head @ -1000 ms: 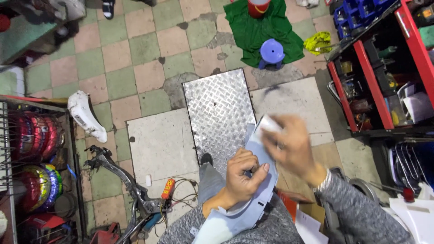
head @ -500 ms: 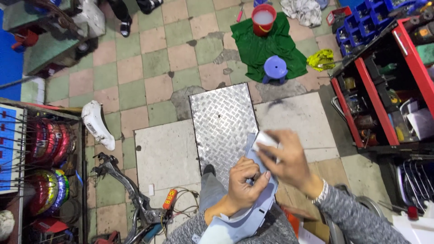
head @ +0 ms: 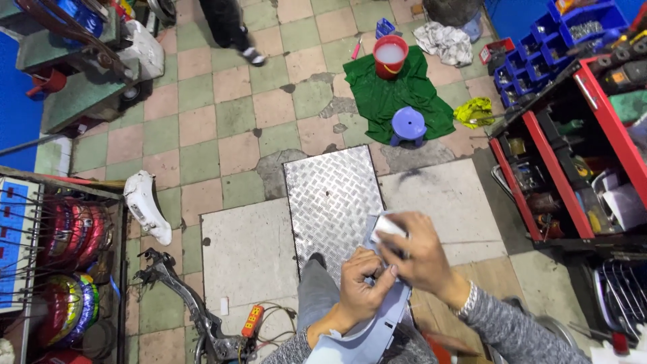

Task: The person sands a light blue motorcycle fairing with a white sanding block, then dips the block into a red bucket of water and continues sanding the part.

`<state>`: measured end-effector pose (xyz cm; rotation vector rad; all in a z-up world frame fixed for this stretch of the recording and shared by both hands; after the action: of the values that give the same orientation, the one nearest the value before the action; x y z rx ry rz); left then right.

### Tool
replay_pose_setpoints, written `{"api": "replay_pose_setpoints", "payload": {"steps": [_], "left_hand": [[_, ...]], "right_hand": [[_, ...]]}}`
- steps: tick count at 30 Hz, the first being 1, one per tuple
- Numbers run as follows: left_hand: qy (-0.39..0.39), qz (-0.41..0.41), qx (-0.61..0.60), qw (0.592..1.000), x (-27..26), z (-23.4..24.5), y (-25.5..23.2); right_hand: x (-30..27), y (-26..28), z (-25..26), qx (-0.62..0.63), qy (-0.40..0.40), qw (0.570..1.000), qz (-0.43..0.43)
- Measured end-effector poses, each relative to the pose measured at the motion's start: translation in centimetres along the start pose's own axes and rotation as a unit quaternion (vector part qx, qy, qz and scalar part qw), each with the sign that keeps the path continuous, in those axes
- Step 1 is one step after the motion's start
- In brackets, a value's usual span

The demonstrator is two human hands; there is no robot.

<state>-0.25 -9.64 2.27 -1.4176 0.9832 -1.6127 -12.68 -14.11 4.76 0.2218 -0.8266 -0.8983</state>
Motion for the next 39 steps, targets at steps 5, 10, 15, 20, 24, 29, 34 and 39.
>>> {"api": "replay_pose_setpoints", "payload": {"steps": [5, 10, 15, 20, 24, 29, 34, 39], "left_hand": [[0.004, 0.018, 0.008, 1.000, 2.5, 2.0, 3.0], [0.008, 0.002, -0.022, 1.000, 7.1, 5.7, 6.6], [0.018, 0.009, -0.042, 0.999, 12.8, 10.5, 9.6], [0.022, -0.001, -0.031, 0.999, 17.4, 14.3, 13.9], [0.022, 0.025, -0.005, 0.999, 20.6, 15.6, 19.8], [0.006, 0.100, 0.002, 0.995, 25.4, 15.9, 25.3], [-0.013, 0.094, 0.014, 0.995, 32.0, 14.6, 28.8], [-0.001, 0.102, 0.051, 0.993, 39.5, 11.7, 32.4]], "right_hand": [[2.9, -3.2, -2.0, -0.023, -0.024, 0.998, -0.044], [7.3, -5.5, -6.8, -0.015, 0.057, 0.998, -0.027], [14.2, -5.6, -7.5, -0.021, -0.024, 0.995, -0.090], [17.9, -7.1, -9.9, -0.004, -0.049, 0.984, -0.170], [18.9, -9.3, -10.3, 0.011, -0.073, 0.962, -0.263], [18.7, -13.7, -11.2, 0.023, -0.079, 0.935, -0.345], [20.7, -20.2, -10.8, 0.053, -0.083, 0.915, -0.392], [24.9, -30.5, -10.0, 0.055, -0.085, 0.927, -0.361]]}}
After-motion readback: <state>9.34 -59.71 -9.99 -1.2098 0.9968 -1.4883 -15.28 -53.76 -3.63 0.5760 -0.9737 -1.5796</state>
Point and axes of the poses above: each hand's wrist, its own x-axis towards the middle knuckle, its own z-axis out of the back of the hand, y = z × x, the point moved 8 cm from there along x, towards the middle knuckle, and after that the axes turned 2 degrees about y, right-handed, at the moved point
